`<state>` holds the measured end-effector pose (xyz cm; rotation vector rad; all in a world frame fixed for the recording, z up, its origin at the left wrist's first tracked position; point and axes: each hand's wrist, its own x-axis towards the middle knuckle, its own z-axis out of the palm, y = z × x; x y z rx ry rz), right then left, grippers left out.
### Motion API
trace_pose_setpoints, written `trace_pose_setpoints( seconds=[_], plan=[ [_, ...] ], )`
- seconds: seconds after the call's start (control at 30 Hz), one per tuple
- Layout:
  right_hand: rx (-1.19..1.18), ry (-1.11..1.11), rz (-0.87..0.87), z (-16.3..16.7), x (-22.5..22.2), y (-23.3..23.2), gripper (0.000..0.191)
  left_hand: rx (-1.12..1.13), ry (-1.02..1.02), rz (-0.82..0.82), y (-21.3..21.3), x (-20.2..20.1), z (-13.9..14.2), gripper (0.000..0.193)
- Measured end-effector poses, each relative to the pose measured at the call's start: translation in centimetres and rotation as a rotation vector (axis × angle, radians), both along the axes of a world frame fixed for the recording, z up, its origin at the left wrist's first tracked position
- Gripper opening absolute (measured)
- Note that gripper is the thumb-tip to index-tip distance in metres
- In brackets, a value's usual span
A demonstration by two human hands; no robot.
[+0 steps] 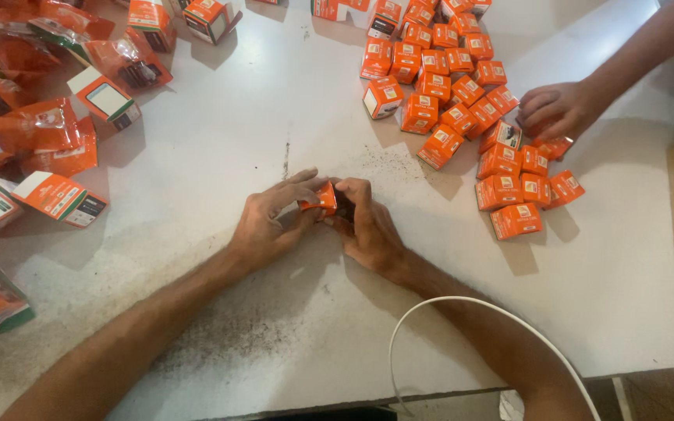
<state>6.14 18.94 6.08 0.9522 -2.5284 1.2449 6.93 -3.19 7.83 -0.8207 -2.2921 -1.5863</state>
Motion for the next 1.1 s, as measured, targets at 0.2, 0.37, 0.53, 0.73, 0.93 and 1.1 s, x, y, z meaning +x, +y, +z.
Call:
trace_pose_setpoints(
  seconds=[0.2,0.37,0.53,0.73,0.93,1.1],
  plan=[
    [-0.043,-0.004,0.029,1.1,0.4,0.0,0.067,-0.28,0.342,0.04,-0.3,0.7,0.3,0.024],
    [0.036,-0.07,-0.059,2.3,0.6,-1.1,0.056,-0.407,0.423,0.102,-0.9,1.0,-0.1,0.033],
    [0.0,0.188,0.007,3.0,0.7,-1.7,0.036,0.336,-0.432,-0.333,-1.9,-1.1,-0.7,0.03],
    [-0.038,0.17,0.043,2.3,0.3,-1.5,0.042,0.291,-0.647,-0.35,-2.8,-2.5,-0.3,0.039],
    [0.069,0.219,0.04,1.8,0.4,-1.1,0.055,0.132,-0.466,-0.148,-0.6,-2.4,0.0,0.03],
    [0.264,0.283,0.021,2.8,0.9,-1.0,0.057,0.122,-0.293,-0.027,0.0,-0.5,0.5,0.032]
  ],
)
